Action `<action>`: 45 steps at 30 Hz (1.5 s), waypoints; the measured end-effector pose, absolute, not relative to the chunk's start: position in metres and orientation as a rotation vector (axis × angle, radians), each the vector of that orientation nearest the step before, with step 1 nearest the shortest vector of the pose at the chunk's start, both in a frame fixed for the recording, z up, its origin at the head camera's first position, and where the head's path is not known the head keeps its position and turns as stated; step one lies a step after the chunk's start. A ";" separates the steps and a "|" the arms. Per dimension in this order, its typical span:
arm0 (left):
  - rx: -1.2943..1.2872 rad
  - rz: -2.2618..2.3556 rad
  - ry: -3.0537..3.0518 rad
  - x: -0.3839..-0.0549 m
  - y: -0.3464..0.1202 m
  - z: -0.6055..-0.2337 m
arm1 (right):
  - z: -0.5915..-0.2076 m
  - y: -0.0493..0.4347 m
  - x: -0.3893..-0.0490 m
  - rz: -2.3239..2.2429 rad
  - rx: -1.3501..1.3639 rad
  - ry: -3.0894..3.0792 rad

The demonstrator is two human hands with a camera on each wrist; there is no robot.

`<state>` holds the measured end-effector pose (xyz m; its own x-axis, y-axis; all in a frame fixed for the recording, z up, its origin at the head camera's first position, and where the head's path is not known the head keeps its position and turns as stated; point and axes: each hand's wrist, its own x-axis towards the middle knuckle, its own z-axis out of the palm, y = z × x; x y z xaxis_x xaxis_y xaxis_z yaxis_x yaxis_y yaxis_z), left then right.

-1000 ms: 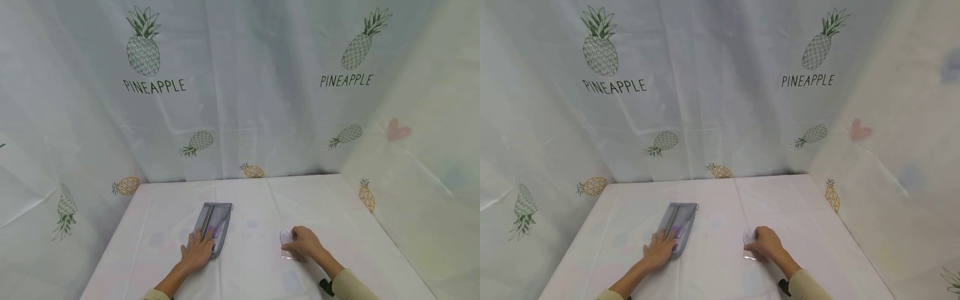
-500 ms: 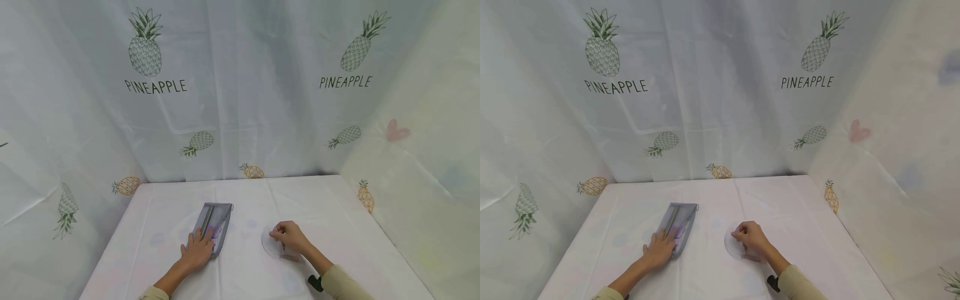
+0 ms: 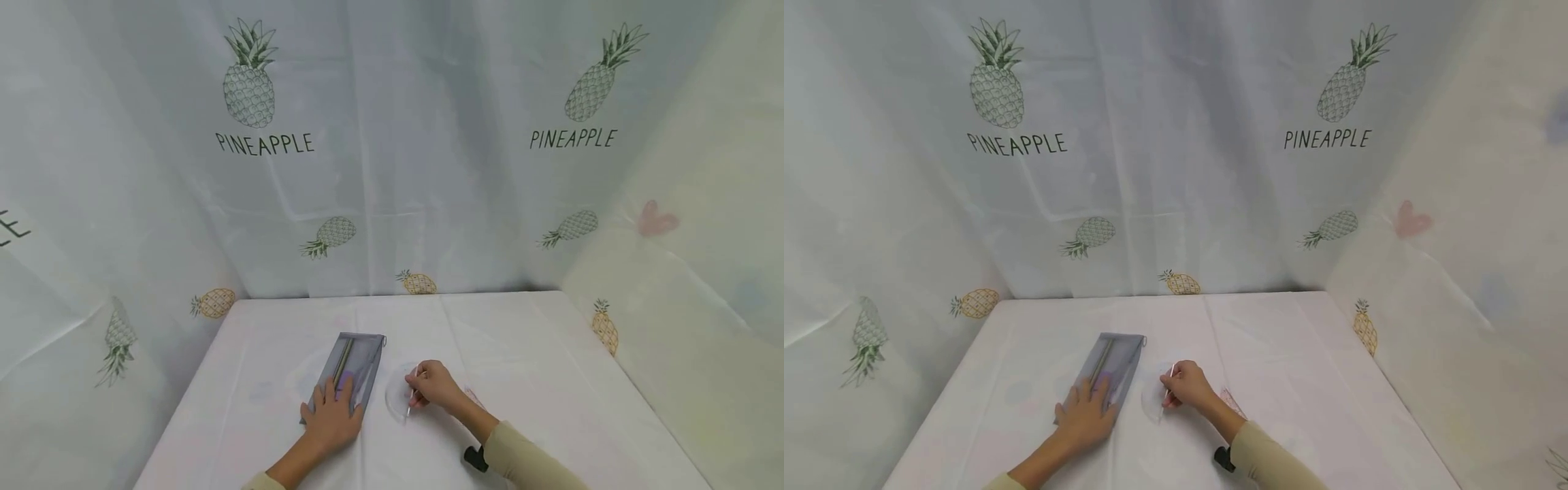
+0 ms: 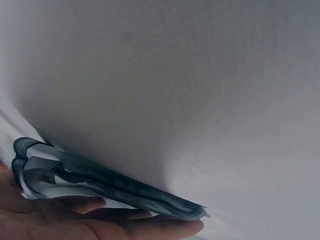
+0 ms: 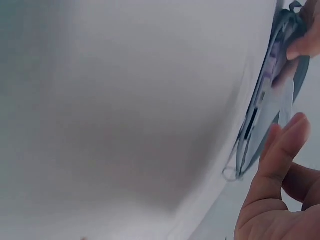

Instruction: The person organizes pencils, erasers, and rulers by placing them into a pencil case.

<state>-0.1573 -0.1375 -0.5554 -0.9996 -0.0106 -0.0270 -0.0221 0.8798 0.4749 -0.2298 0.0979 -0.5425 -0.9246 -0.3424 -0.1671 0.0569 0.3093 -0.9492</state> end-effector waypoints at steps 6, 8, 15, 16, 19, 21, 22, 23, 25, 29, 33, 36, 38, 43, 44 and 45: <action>-0.098 0.869 2.965 -0.158 -0.137 -0.555 | -0.548 0.069 -0.234 -1.717 -0.163 2.158; -0.121 0.913 2.952 -0.159 -0.138 -0.554 | -0.550 0.062 -0.234 -1.726 -0.145 2.129; -0.162 0.976 2.936 -0.159 -0.139 -0.550 | -0.555 0.040 -0.233 -1.738 -0.155 2.108; -0.166 0.978 2.933 -0.159 -0.139 -0.550 | -0.554 0.037 -0.233 -1.741 -0.157 2.106; -0.172 0.977 2.928 -0.159 -0.140 -0.549 | -0.552 0.029 -0.234 -1.752 -0.164 2.103; -0.173 0.973 2.928 -0.159 -0.140 -0.548 | -0.551 0.025 -0.235 -1.760 -0.162 2.096; -0.171 0.972 2.928 -0.159 -0.140 -0.548 | -0.551 0.023 -0.236 -1.762 -0.162 2.094; -0.169 0.973 2.929 -0.159 -0.140 -0.548 | -0.551 0.021 -0.236 -1.763 -0.167 2.094; -0.165 0.982 2.931 -0.159 -0.140 -0.548 | -0.552 0.016 -0.237 -1.764 -0.168 2.090; -0.154 0.991 2.934 -0.159 -0.141 -0.548 | -0.556 0.008 -0.238 -1.770 -0.165 2.092; -0.147 0.992 2.933 -0.159 -0.142 -0.547 | -0.558 -0.001 -0.239 -1.771 -0.172 2.105; -0.139 1.000 2.928 -0.160 -0.143 -0.547 | -0.557 -0.007 -0.239 -1.776 -0.188 2.118; -0.140 0.997 2.927 -0.161 -0.143 -0.548 | -0.556 -0.009 -0.239 -1.766 -0.209 2.154; -0.132 0.988 2.923 -0.161 -0.144 -0.549 | -0.560 -0.014 -0.243 -1.657 -0.275 2.328; -0.132 0.985 2.921 -0.161 -0.144 -0.549 | -0.561 -0.014 -0.244 -1.631 -0.284 2.362; -0.134 0.984 2.919 -0.161 -0.145 -0.549 | -0.563 -0.015 -0.245 -1.608 -0.292 2.394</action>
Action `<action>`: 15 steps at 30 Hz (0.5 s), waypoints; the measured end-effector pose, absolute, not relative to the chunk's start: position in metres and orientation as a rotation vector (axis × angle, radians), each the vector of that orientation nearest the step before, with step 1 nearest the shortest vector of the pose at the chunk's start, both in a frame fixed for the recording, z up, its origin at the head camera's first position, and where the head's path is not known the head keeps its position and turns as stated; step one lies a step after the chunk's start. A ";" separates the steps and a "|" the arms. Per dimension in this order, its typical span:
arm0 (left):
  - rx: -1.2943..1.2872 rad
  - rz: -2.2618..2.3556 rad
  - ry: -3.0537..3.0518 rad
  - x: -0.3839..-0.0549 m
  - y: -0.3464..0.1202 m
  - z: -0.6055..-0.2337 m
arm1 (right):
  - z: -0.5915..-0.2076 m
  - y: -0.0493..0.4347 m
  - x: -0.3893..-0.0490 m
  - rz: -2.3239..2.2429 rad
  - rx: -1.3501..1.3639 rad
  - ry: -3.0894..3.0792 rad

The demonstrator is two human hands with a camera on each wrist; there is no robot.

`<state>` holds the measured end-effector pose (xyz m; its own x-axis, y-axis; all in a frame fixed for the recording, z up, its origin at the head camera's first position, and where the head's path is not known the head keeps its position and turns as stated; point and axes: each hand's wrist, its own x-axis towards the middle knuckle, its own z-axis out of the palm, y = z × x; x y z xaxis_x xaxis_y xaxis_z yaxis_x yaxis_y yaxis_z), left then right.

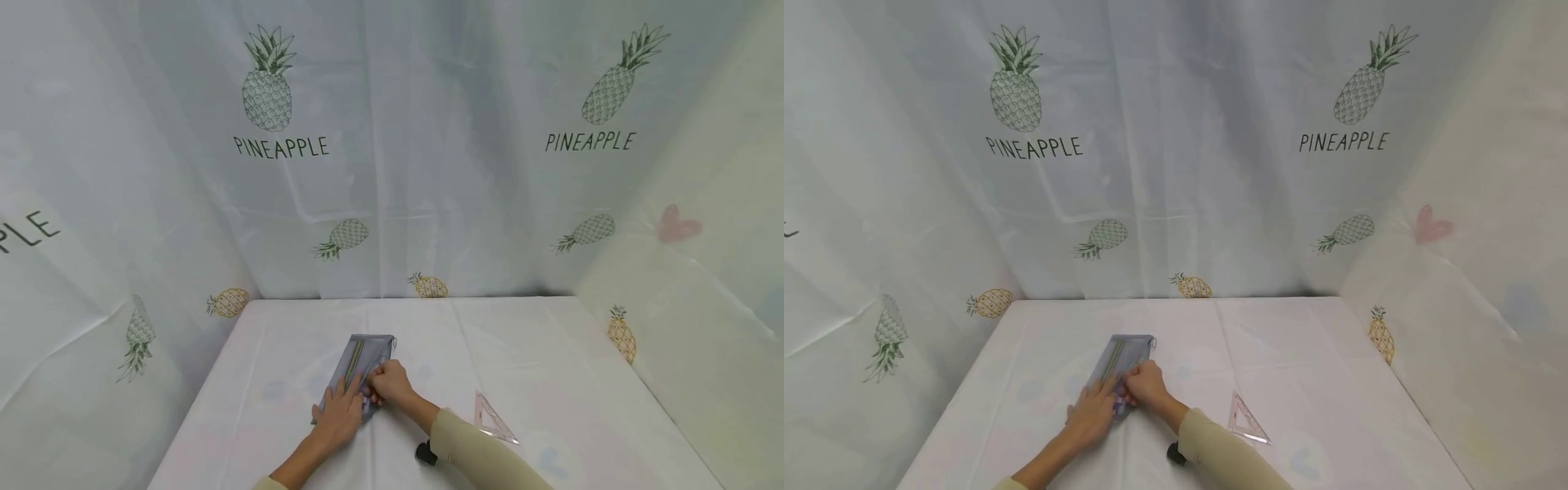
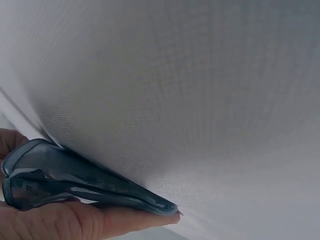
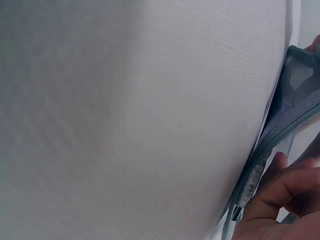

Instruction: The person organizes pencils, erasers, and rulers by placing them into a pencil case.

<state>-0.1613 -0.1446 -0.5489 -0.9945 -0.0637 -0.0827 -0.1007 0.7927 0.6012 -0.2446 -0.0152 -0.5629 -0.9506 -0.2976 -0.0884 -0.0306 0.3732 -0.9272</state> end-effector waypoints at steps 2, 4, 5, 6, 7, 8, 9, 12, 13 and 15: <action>-0.141 0.981 2.913 -0.161 -0.144 -0.549 | -0.565 -0.015 -0.245 -1.558 -0.320 2.465; -0.148 0.979 2.908 -0.162 -0.143 -0.549 | -0.566 -0.015 -0.245 -1.524 -0.337 2.504; -0.152 0.978 2.904 -0.162 -0.143 -0.549 | -0.566 -0.014 -0.245 -1.511 -0.347 2.519; -0.156 0.981 2.901 -0.162 -0.143 -0.549 | -0.565 -0.014 -0.244 -1.499 -0.357 2.531; -0.160 0.982 2.895 -0.162 -0.142 -0.549 | -0.565 -0.013 -0.244 -1.486 -0.364 2.543; -0.164 0.981 2.890 -0.162 -0.142 -0.549 | -0.564 -0.012 -0.243 -1.486 -0.374 2.553; -0.166 0.977 2.885 -0.162 -0.142 -0.548 | -0.562 -0.011 -0.242 -1.487 -0.382 2.566; -0.174 0.965 2.875 -0.163 -0.142 -0.548 | -0.556 -0.008 -0.240 -1.471 -0.405 2.632; -0.176 0.959 2.874 -0.164 -0.142 -0.548 | -0.554 -0.006 -0.239 -1.460 -0.421 2.668; -0.176 0.941 2.883 -0.164 -0.142 -0.547 | -0.549 -0.004 -0.237 -1.438 -0.447 2.731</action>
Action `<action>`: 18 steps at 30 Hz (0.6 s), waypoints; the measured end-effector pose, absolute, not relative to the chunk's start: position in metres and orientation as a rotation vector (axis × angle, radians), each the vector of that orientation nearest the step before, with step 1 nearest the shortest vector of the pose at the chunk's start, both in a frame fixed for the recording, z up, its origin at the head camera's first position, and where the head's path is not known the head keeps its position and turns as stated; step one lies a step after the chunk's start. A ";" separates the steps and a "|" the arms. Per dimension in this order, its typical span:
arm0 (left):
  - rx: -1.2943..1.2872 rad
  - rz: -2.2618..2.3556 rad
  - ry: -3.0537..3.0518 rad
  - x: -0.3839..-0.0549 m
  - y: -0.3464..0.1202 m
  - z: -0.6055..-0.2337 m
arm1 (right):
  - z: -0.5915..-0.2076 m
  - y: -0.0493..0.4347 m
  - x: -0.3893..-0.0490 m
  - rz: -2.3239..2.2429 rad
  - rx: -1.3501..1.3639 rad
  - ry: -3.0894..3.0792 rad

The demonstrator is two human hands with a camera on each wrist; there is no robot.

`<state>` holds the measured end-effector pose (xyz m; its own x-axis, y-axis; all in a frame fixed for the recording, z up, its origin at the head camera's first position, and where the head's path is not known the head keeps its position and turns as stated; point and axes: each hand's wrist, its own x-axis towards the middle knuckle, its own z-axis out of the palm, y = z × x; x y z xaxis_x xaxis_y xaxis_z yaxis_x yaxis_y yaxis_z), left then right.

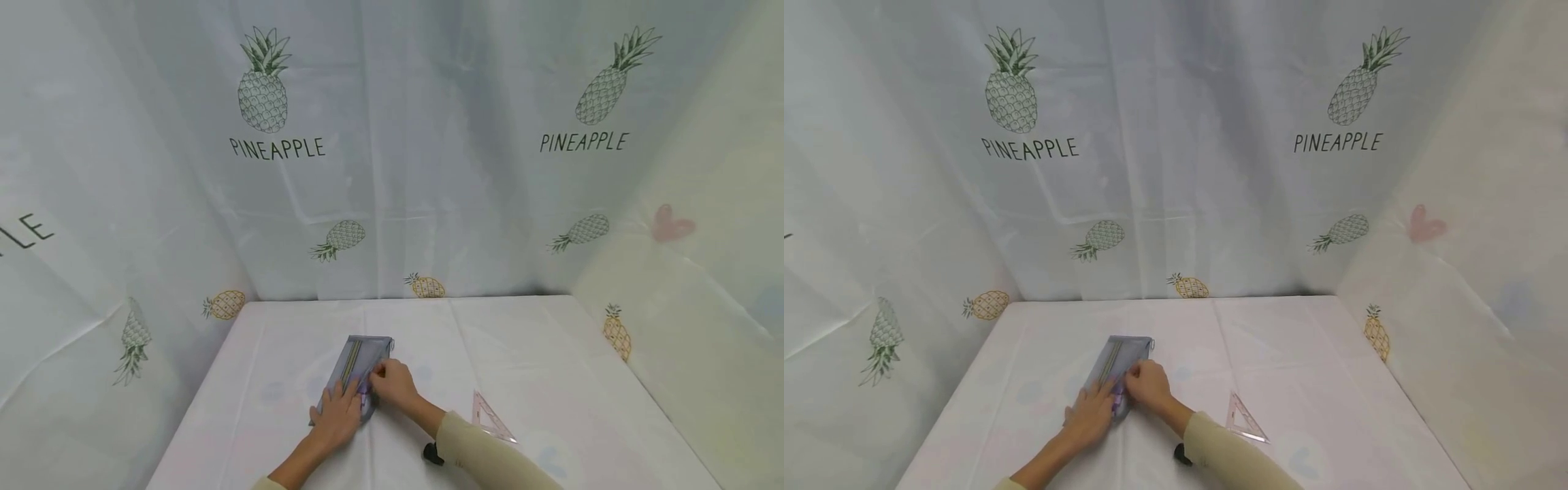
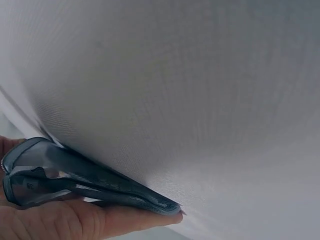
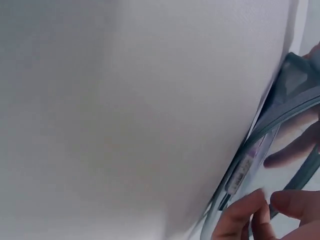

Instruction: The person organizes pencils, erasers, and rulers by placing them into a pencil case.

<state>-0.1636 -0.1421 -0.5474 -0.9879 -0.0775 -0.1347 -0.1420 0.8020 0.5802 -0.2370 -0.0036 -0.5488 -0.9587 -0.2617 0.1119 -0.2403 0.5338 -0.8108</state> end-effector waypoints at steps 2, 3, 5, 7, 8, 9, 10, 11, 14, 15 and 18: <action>-0.175 0.930 2.891 -0.163 -0.142 -0.548 | -0.545 -0.001 -0.235 -1.393 -0.481 2.797; -0.172 0.927 2.896 -0.163 -0.142 -0.548 | -0.543 0.001 -0.234 -1.371 -0.493 2.825; -0.162 0.920 2.904 -0.163 -0.142 -0.548 | -0.539 0.004 -0.233 -1.334 -0.516 2.889; -0.155 0.919 2.902 -0.164 -0.142 -0.548 | -0.536 0.008 -0.232 -1.278 -0.523 2.970; -0.152 0.922 2.899 -0.164 -0.142 -0.548 | -0.535 0.009 -0.233 -1.249 -0.512 3.008; -0.145 0.925 2.899 -0.164 -0.142 -0.548 | -0.534 0.010 -0.233 -1.219 -0.505 3.044; -0.144 0.926 2.895 -0.165 -0.142 -0.548 | -0.533 0.012 -0.233 -1.186 -0.498 3.073; -0.142 0.927 2.893 -0.165 -0.143 -0.548 | -0.533 0.013 -0.233 -1.160 -0.490 3.091; -0.144 0.929 2.885 -0.166 -0.143 -0.548 | -0.533 0.017 -0.233 -1.026 -0.472 3.126; -0.142 0.926 2.883 -0.166 -0.144 -0.547 | -0.533 0.019 -0.232 -0.982 -0.473 3.128; -0.145 0.914 2.868 -0.166 -0.144 -0.546 | -0.535 0.023 -0.229 -0.856 -0.466 3.139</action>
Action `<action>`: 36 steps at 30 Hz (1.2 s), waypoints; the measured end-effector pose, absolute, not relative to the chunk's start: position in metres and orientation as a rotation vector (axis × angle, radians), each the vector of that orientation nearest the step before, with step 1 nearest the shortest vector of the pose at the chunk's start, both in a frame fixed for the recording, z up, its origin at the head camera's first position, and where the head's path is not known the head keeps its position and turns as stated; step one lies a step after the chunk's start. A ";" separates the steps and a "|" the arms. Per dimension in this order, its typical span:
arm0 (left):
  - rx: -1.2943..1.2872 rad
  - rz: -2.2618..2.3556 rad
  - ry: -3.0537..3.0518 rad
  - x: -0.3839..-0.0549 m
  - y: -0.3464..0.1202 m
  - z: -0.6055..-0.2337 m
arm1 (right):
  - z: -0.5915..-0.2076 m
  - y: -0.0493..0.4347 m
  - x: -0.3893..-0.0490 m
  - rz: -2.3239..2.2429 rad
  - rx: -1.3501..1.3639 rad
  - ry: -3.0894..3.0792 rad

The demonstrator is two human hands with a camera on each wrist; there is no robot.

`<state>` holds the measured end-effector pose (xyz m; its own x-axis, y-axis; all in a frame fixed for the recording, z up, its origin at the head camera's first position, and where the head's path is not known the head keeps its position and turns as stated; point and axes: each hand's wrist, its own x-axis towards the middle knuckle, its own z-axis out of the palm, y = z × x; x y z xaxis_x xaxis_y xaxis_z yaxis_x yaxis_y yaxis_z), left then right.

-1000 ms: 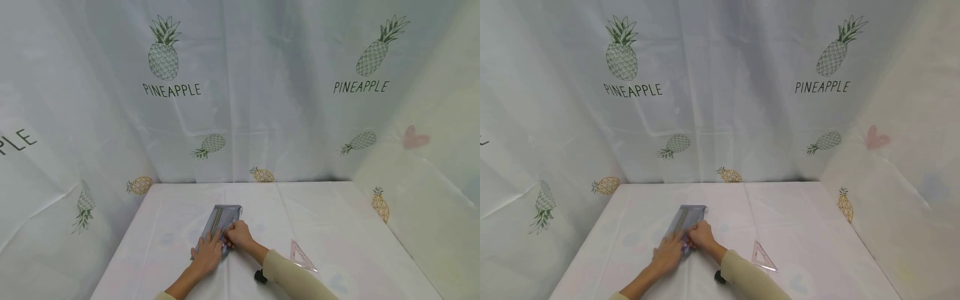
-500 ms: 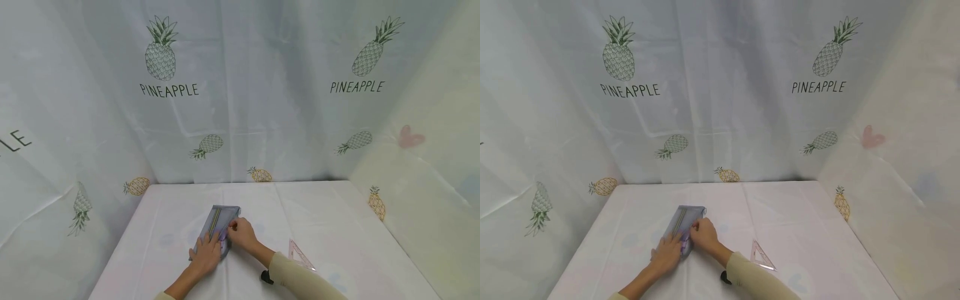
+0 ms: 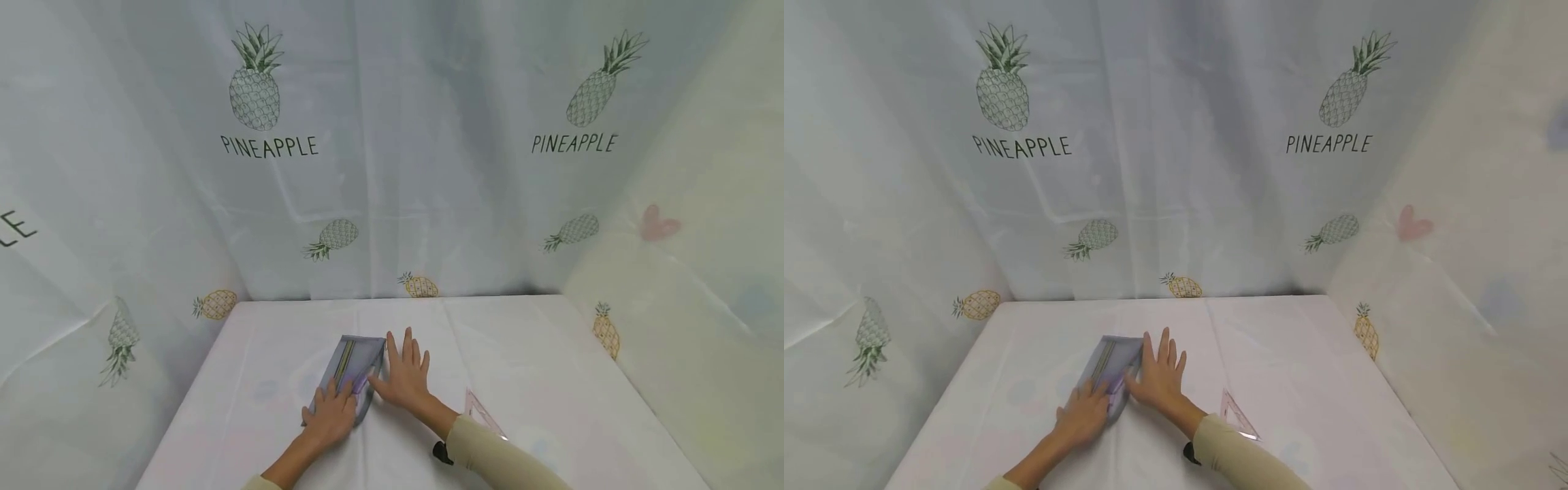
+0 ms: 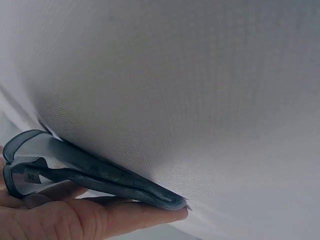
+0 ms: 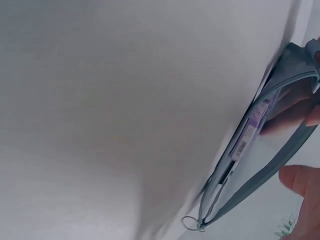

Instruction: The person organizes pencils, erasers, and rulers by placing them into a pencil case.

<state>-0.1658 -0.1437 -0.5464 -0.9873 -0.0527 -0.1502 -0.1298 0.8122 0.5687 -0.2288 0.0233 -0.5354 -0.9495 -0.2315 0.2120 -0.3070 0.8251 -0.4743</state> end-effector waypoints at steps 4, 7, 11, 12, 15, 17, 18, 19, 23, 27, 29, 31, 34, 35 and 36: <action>-0.151 0.899 2.868 -0.164 -0.143 -0.547 | -0.539 0.029 -0.224 0.723 0.429 -2.888; -0.158 0.893 2.875 -0.163 -0.143 -0.547 | -0.541 0.032 -0.223 0.695 0.424 -2.895; -0.157 0.882 2.879 -0.164 -0.142 -0.548 | -0.543 0.038 -0.224 0.679 0.411 -2.899; -0.158 0.881 2.877 -0.164 -0.142 -0.548 | -0.543 0.039 -0.225 0.677 0.410 -2.900; -0.152 0.884 2.883 -0.165 -0.142 -0.549 | -0.545 0.045 -0.226 0.683 0.407 -2.882; -0.150 0.882 2.885 -0.165 -0.142 -0.550 | -0.546 0.050 -0.226 0.688 0.400 -2.891; -0.151 0.880 2.887 -0.165 -0.142 -0.550 | -0.547 0.053 -0.227 0.694 0.395 -2.895; -0.149 0.874 2.895 -0.165 -0.142 -0.550 | -0.548 0.055 -0.227 0.694 0.387 -2.902; -0.147 0.875 2.904 -0.164 -0.143 -0.550 | -0.549 0.067 -0.227 0.697 0.364 -2.935; -0.149 0.882 2.896 -0.164 -0.144 -0.549 | -0.550 0.080 -0.224 0.651 0.340 -2.978; -0.147 0.882 2.898 -0.164 -0.144 -0.547 | -0.549 0.086 -0.224 0.651 0.335 -2.980; -0.143 0.885 2.900 -0.163 -0.144 -0.546 | -0.549 0.090 -0.223 0.645 0.335 -2.976; -0.140 0.893 2.897 -0.161 -0.145 -0.546 | -0.550 0.096 -0.221 0.632 0.340 -2.970; -0.138 0.891 2.898 -0.161 -0.144 -0.546 | -0.551 0.097 -0.221 0.623 0.345 -2.971; -0.133 0.896 2.899 -0.161 -0.144 -0.546 | -0.550 0.099 -0.221 0.616 0.351 -2.970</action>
<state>-0.1610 -0.1443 -0.5457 -0.9907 -0.0525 -0.1253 -0.1141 0.8225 0.5572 -0.2209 0.0990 -0.5504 -0.9698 -0.2055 0.1315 -0.2409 0.8924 -0.3817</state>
